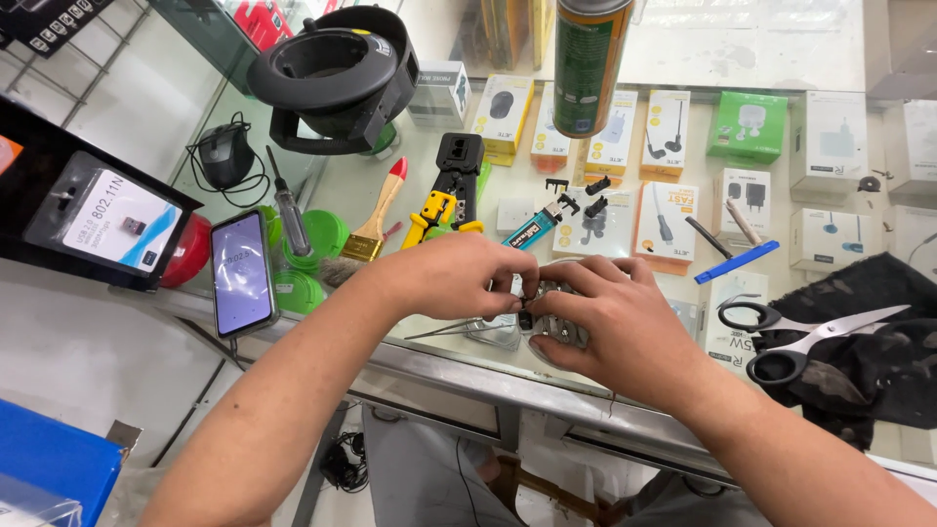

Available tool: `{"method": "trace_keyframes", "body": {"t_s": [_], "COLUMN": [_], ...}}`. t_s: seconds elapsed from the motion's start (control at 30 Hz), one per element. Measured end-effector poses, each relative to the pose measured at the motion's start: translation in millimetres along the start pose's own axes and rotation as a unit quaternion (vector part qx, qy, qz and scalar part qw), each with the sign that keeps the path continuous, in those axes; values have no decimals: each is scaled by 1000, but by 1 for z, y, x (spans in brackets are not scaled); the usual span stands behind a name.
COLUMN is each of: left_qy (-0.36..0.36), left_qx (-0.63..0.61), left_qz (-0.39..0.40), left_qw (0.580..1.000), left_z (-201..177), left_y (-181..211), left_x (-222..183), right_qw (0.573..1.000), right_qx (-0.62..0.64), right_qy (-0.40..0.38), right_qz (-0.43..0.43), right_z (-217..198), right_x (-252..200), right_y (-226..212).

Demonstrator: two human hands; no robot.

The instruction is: Preparing and crimping wire terminals onto electrical wires using a crimping tool and a lighter for heat shrink tubing.

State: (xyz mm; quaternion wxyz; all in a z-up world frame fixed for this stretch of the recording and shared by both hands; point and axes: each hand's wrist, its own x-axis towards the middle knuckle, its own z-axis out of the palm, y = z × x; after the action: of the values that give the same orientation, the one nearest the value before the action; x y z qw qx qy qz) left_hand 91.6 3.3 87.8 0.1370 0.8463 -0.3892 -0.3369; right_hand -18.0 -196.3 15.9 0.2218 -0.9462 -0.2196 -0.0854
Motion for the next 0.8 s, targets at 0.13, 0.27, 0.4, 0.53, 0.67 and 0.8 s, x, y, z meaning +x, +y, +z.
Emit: {"method": "trace_keyframes", "body": {"t_s": [0.13, 0.27, 0.4, 0.53, 0.67, 0.8], "left_qy": [-22, -32, 60, 122, 262, 457], "left_qx": [20, -40, -48, -19, 53, 251], "left_qz": [-8, -9, -1, -19, 12, 65], "left_qw": [1000, 999, 997, 992, 964, 851], "left_z": [-3, -6, 10, 31, 70, 121], "left_y": [1, 2, -8, -10, -16, -32], "left_x": [6, 3, -2, -15, -17, 0], "right_qw": [1000, 1000, 1000, 998, 999, 998], "right_qx": [1, -2, 4, 7, -21, -39], "right_qy": [1, 8, -5, -11, 4, 21], "right_qz": [11, 10, 22, 54, 47, 32], "right_z": [3, 4, -1, 2, 5, 4], "right_x": [-1, 0, 1, 2, 2, 3], "right_y": [0, 4, 0, -2, -4, -9]}}
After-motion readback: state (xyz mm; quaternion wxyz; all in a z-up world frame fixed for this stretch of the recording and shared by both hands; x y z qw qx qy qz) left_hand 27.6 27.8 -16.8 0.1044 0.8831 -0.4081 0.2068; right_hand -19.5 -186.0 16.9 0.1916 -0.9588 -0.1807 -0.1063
